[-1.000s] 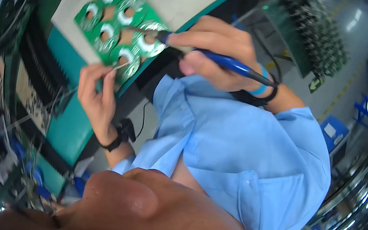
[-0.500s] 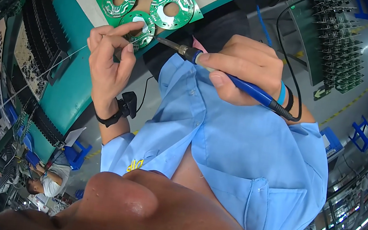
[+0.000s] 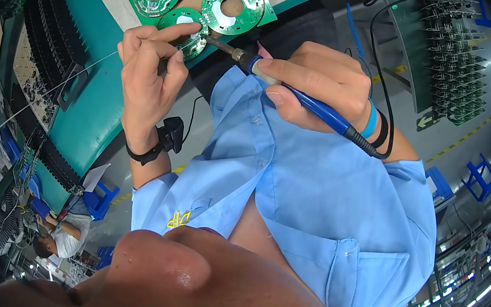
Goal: Soldering components onto a printed circuit board at an industrial workstation.
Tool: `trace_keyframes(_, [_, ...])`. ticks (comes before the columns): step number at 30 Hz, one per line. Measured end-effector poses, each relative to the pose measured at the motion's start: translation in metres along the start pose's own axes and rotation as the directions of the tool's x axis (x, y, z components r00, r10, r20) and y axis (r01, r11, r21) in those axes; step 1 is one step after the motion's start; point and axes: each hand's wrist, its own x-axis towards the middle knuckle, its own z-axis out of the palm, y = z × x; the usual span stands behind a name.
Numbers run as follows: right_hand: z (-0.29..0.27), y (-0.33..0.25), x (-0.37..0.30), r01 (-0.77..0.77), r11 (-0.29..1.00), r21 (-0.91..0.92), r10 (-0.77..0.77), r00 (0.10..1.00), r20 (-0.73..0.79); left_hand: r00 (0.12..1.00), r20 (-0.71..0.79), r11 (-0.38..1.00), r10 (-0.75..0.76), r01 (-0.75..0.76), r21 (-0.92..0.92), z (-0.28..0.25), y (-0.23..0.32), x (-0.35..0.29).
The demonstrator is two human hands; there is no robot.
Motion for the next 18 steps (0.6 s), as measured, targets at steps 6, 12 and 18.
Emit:
trace_keyframes(6, [0.0005,-0.0004,-0.0007,-0.009,1.0,-0.015,0.009,1.0,0.007,1.0,-0.01,1.0,0.002,-0.002,-0.004,0.0018,-0.0003,-0.0016])
trace_keyframes(12, [0.0006,-0.0017,-0.0028,-0.033,0.999,-0.018,0.033,0.999,0.017,1.0,-0.019,1.0,-0.008,0.008,-0.024,0.002,0.0002,-0.0028])
trace_keyframes(18, [0.0005,-0.0038,-0.0044,-0.051,0.998,-0.022,0.051,0.998,0.031,1.0,-0.011,1.0,-0.006,0.006,-0.02,0.0028,0.0004,-0.0016])
